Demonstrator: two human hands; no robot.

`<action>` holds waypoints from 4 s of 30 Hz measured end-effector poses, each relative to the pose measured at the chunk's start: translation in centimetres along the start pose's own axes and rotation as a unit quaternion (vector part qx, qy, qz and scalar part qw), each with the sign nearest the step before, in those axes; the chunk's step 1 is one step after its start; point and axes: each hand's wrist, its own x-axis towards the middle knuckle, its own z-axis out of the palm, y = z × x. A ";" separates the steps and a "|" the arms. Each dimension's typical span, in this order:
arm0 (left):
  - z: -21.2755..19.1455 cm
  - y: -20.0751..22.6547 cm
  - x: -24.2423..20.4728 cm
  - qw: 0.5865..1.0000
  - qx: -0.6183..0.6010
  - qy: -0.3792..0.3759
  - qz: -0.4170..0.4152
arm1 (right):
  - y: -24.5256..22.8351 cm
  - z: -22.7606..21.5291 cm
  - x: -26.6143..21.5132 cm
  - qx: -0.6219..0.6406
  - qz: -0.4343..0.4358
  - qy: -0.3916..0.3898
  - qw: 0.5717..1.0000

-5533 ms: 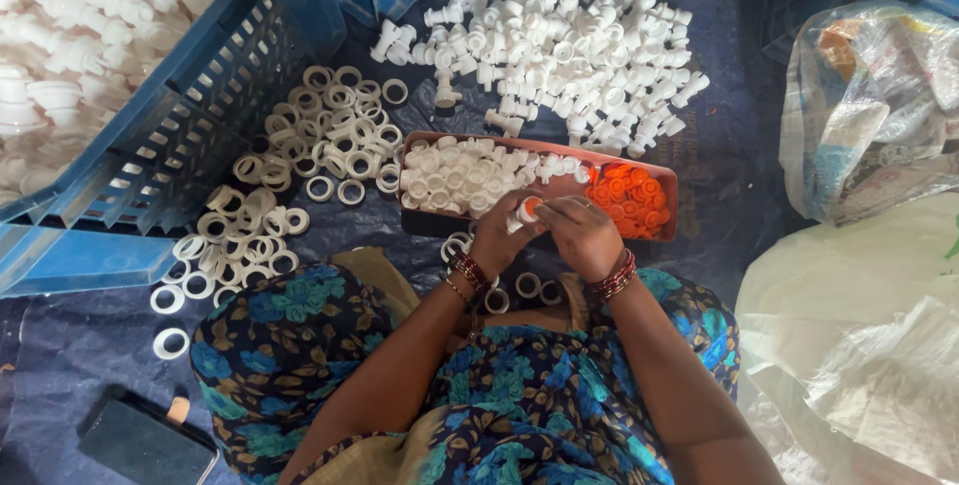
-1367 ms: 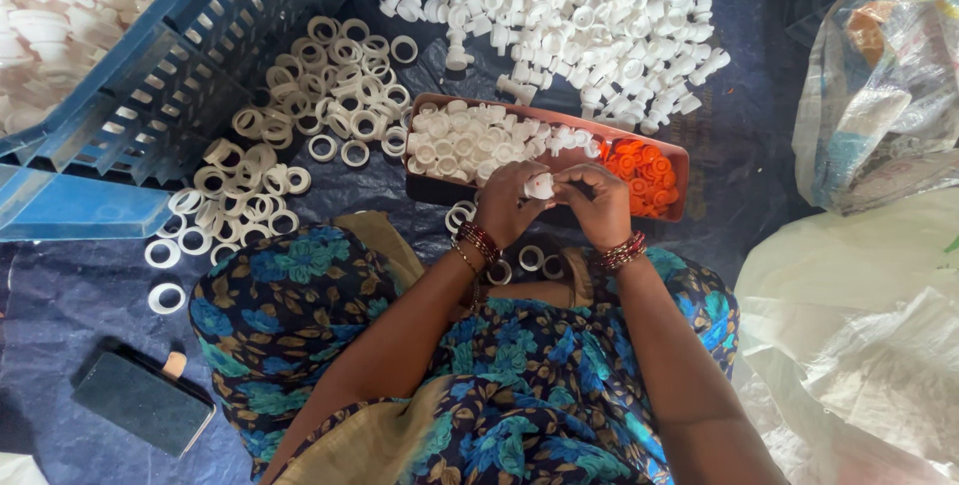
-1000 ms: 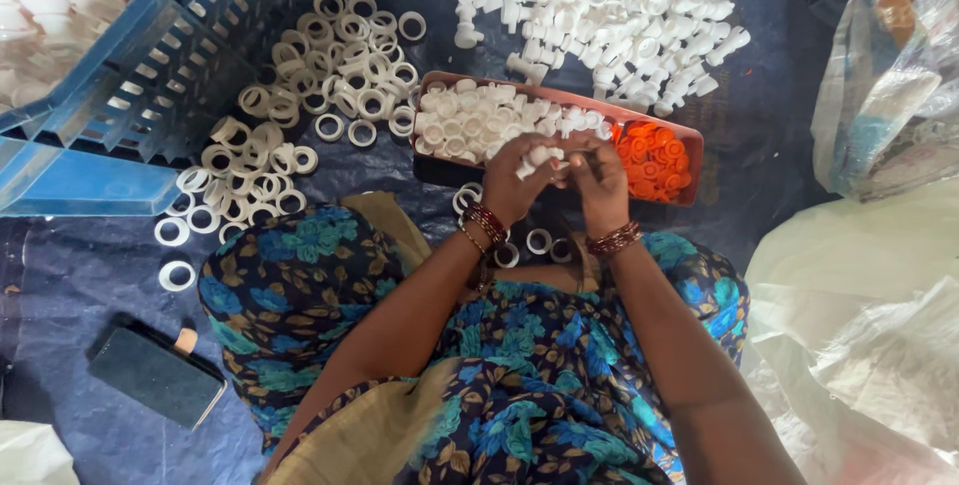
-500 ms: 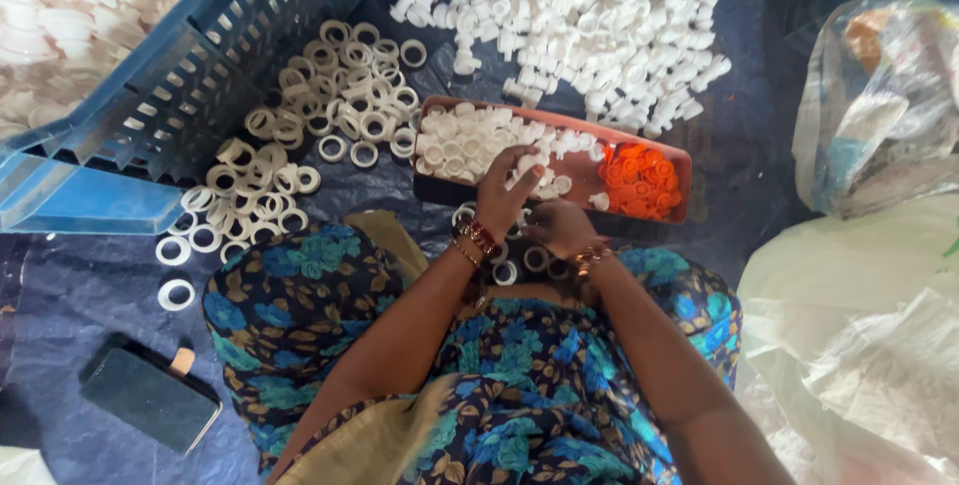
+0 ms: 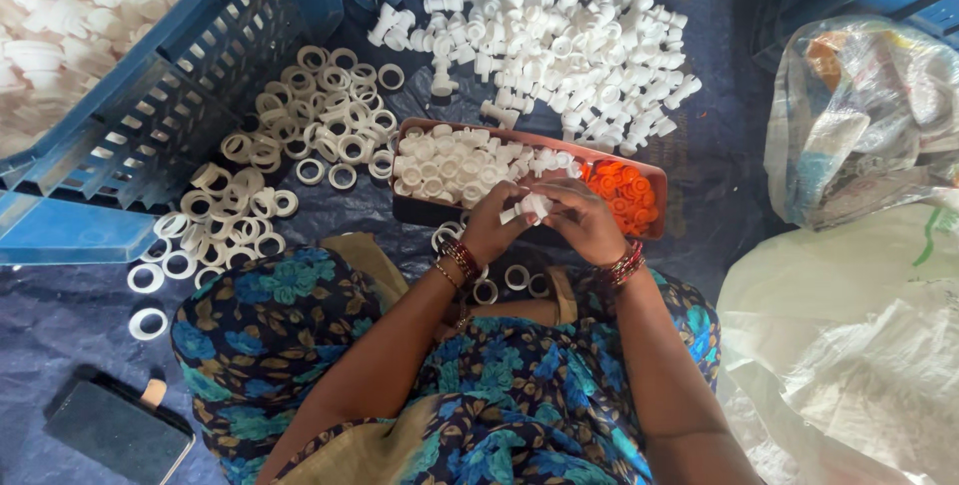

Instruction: The person sits on the floor and repeatedly picks up white plastic rings and orange plastic caps, inserting the caps into the rings. The assembled parts are placed into a tray, while loose components are scattered on the floor and in nearby crates.

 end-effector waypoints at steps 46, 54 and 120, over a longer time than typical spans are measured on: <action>0.3 -5.0 -0.4 0.984 -0.044 -0.094 -0.145 | 4.2 1.3 -2.1 -0.077 0.140 0.003 0.987; 0.2 -5.4 -0.7 0.982 -0.065 -0.107 -0.141 | 3.8 1.0 -1.8 -0.051 0.147 0.011 0.988; 0.1 -3.7 -1.6 0.958 0.264 -0.100 -0.043 | 13.2 5.2 -2.3 0.103 0.269 -0.005 0.958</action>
